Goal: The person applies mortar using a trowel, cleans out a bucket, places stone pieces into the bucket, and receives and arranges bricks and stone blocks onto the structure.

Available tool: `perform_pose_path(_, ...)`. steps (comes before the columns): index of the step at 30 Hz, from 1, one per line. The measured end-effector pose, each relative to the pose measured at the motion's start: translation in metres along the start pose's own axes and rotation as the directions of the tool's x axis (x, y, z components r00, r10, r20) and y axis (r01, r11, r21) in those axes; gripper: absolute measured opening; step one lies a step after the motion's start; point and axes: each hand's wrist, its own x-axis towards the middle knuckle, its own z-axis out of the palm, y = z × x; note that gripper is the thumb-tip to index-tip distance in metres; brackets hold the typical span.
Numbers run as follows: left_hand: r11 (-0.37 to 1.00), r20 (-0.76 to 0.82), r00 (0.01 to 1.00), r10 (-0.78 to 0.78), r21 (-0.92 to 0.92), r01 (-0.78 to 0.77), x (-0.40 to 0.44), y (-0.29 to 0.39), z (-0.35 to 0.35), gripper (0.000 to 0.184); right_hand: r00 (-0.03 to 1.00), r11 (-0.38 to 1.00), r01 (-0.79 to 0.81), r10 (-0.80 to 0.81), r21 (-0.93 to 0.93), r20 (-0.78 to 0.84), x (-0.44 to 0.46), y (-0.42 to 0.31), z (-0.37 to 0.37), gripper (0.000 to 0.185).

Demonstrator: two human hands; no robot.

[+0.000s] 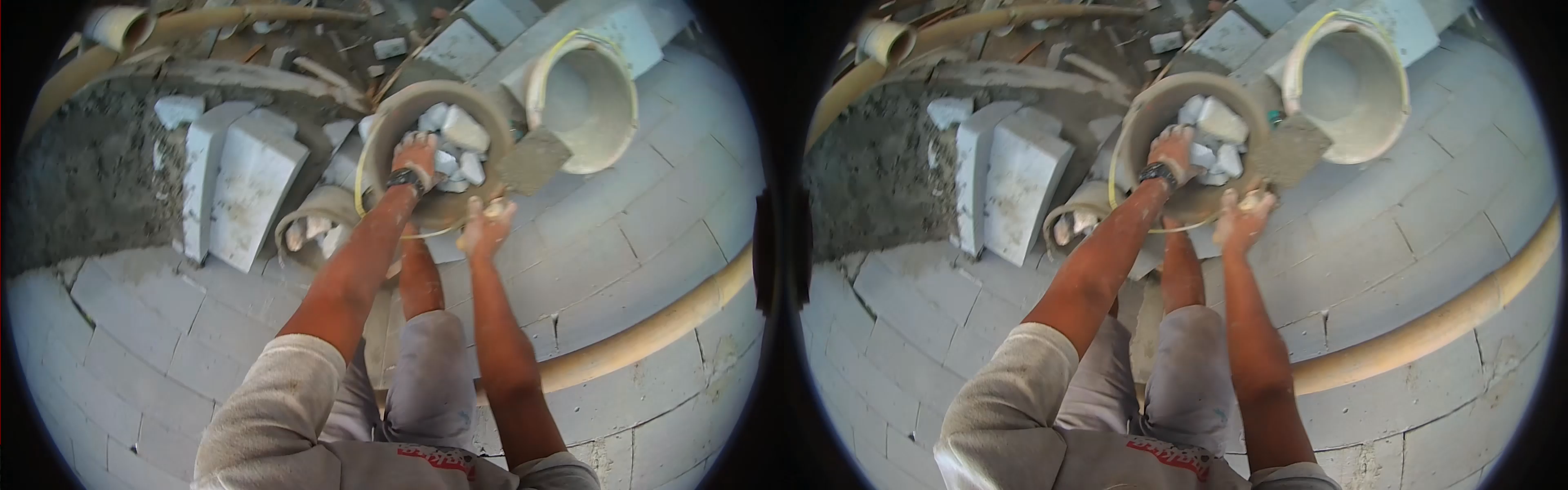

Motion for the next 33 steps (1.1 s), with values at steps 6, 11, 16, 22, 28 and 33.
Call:
perform_pose_path(6,0.925,-0.379,0.918,-0.118,-0.378,-0.038,-0.14,0.015,-0.072,0.064,0.987,0.987,0.003,-0.029,0.161,0.16,-0.008,0.001,-0.004,0.069)
perform_pose_path(11,0.558,-0.437,0.677,-0.592,-0.828,-0.046,-0.268,-0.013,-0.096,0.056,0.986,0.976,0.09,-0.116,0.2,0.121,-0.034,-0.054,-0.007,0.068)
perform_pose_path(16,0.308,-0.072,0.39,-0.918,-0.747,0.589,-0.332,-0.151,0.032,0.077,0.965,0.993,0.092,-0.107,0.072,0.24,-0.009,-0.057,0.003,0.076)
perform_pose_path(22,0.842,-0.645,0.542,-0.539,-0.385,0.379,-0.283,-0.135,0.039,0.064,0.95,0.974,0.175,-0.206,0.145,0.236,-0.007,-0.033,0.002,0.068)
perform_pose_path(28,0.974,-0.475,0.88,0.0,-0.2,-0.108,-0.087,-0.026,-0.047,0.055,0.956,0.982,0.119,-0.154,0.15,0.248,-0.021,-0.039,0.006,0.071)
perform_pose_path(33,0.913,-0.233,0.933,0.275,0.366,-0.178,0.006,-0.043,-0.019,0.05,0.964,0.99,0.093,-0.117,0.109,0.238,-0.018,-0.031,0.005,0.071)
